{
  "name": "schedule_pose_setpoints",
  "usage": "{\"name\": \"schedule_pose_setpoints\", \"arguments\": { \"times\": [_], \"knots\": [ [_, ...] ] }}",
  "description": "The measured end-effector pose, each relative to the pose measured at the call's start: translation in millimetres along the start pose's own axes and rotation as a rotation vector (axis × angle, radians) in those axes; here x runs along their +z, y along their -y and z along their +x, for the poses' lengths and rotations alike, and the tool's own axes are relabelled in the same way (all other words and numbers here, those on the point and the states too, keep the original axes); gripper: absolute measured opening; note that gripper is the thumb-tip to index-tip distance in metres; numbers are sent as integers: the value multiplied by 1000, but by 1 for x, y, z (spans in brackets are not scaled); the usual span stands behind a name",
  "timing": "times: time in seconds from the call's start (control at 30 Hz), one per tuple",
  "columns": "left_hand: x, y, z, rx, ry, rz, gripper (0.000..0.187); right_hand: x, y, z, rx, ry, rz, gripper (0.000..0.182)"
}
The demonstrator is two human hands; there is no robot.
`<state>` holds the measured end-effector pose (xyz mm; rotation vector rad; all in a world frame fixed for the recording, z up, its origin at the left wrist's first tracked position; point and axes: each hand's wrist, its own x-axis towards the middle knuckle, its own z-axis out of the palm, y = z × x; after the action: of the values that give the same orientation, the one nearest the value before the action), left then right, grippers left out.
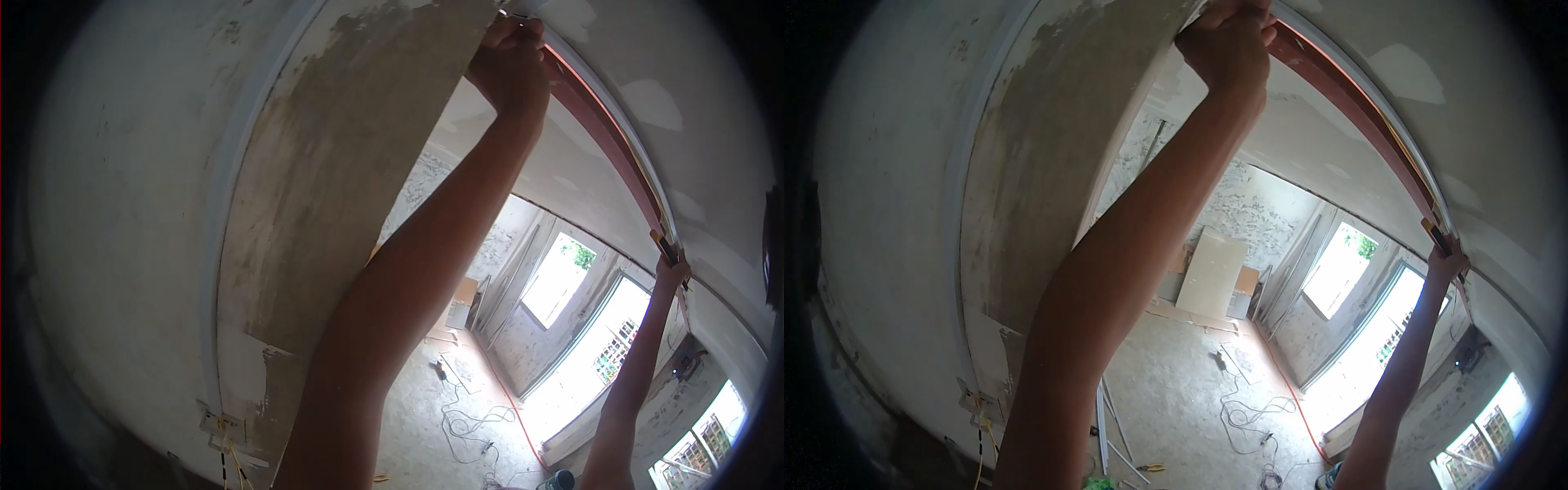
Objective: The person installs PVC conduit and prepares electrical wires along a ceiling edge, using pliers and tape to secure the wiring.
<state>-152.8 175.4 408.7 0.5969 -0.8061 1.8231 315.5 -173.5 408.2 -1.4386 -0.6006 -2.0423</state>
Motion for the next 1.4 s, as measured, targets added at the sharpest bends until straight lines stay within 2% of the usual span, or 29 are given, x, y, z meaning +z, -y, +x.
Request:
{"name": "schedule_pose_setpoints", "arguments": {
  "times": [0.2,0.27,0.33,0.37,0.4,0.43,0.5,0.53,0.57,0.6,0.67,0.7,0.77,0.83,0.93,1.03,1.07,1.2,1.3,1.4],
  "knots": [
    [7,-2,-3,-97,-95,-153,14,20,-14,-2,6,-69,170,21],
    [-4,10,6,-22,2,-122,15,31,-21,-5,-60,-129,189,23],
    [-12,16,8,-2,63,-104,18,39,-32,-8,-156,-160,35,29],
    [-14,15,10,-11,77,-101,21,44,-29,-11,-145,-149,45,23],
    [-15,18,12,105,136,-35,20,50,-25,-12,-99,-139,138,18],
    [-24,24,19,179,215,57,19,57,-24,-12,-18,-148,336,14],
    [-56,37,52,384,458,439,17,79,-34,-17,126,-225,840,14],
    [-65,40,64,379,523,477,16,67,-10,-14,452,-302,1050,6],
    [-64,38,67,257,456,426,20,48,22,-12,826,-435,1410,22],
    [-63,35,70,137,381,364,25,33,47,-8,1038,-597,1629,40],
    [-58,23,64,-51,283,217,37,15,78,-5,1188,-775,1778,74],
    [-47,14,48,-60,224,264,40,13,79,-9,1165,-796,1861,72],
    [-65,14,69,-105,232,229,44,13,84,-14,1236,-779,1754,70],
    [-58,6,62,-112,189,258,47,-10,96,-12,1214,-814,1701,42],
    [-45,-1,49,-96,160,297,48,1,95,-7,1177,-851,1557,50],
    [-44,-6,49,-112,160,316,49,-5,93,-7,1245,-813,1507,55],
    [-43,-7,49,-124,137,313,49,-7,91,-7,1230,-782,1614,60],
    [-41,-9,51,-132,115,345,48,-1,86,-2,1272,-856,1596,59],
    [-41,-11,54,-138,114,344,46,-48,88,1,1429,-468,1473,63],
    [-36,-13,48,-155,82,353,45,-44,83,-1,1460,-490,1403,62]
  ]
}}
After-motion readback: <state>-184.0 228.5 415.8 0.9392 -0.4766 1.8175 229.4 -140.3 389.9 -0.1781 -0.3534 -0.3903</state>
